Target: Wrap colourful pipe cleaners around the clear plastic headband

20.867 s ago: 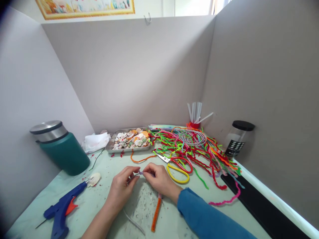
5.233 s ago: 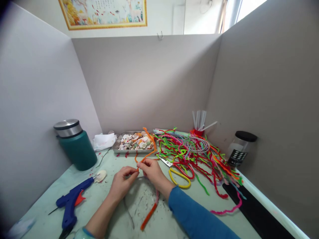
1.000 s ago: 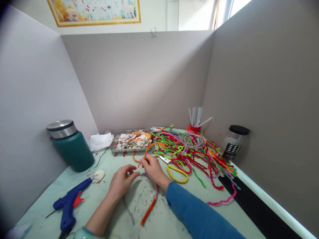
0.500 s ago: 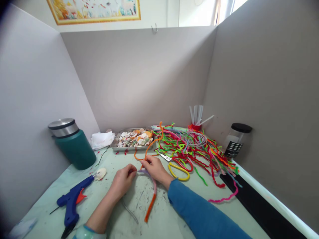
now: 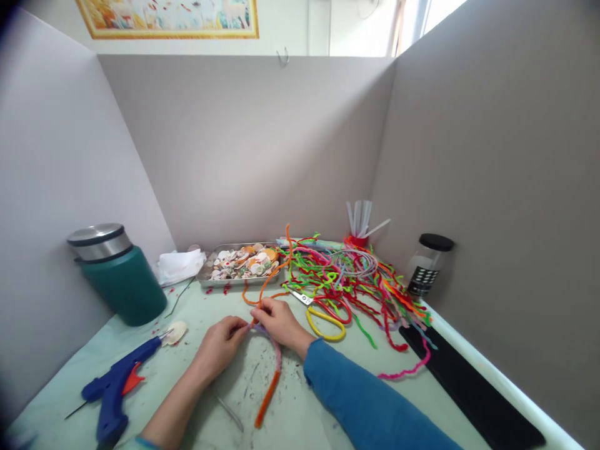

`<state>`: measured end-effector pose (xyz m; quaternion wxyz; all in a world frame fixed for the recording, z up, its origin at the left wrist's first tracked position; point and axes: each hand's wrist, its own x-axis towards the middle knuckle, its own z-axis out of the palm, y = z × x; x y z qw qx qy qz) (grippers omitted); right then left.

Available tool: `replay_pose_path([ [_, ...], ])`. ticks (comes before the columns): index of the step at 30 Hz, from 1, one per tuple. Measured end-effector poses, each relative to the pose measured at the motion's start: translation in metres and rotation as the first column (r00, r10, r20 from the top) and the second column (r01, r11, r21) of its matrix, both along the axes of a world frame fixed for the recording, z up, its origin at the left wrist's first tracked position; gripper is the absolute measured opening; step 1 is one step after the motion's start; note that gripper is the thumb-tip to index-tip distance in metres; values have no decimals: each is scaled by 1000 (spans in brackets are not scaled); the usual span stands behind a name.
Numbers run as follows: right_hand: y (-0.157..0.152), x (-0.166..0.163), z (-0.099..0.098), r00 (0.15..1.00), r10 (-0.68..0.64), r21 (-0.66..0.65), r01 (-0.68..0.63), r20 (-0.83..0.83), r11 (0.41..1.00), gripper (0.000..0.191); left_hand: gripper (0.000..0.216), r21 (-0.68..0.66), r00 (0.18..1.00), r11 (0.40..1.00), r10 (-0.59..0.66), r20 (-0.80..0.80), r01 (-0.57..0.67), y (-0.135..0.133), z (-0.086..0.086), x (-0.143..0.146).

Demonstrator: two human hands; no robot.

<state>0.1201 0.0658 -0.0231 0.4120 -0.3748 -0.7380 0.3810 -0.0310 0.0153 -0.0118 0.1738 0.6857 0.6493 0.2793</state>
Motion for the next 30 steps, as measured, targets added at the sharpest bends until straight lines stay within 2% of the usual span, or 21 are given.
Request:
replay_pose_path([
  [5,0,0,-2,998,4,9,-4,57,1000,21,20,3,996,998,-64,-54,64,1,-1,0],
  [10,0,-1,-5,996,0,31,-3,90,1000,22,20,-33,997,997,-71,-21,71,3,-2,-1],
  [16,1,-2,-2,1000,-23,-36,22,-7,999,23,22,-65,995,993,-101,16,101,2,-1,-2],
  [22,13,4,4,987,-162,-114,160,-5,980,27,20,-84,994,991,-108,18,109,2,2,-3],
  [30,21,10,1,977,-204,3,204,65,979,31,22,-78,991,990,-109,77,115,2,-1,-4],
])
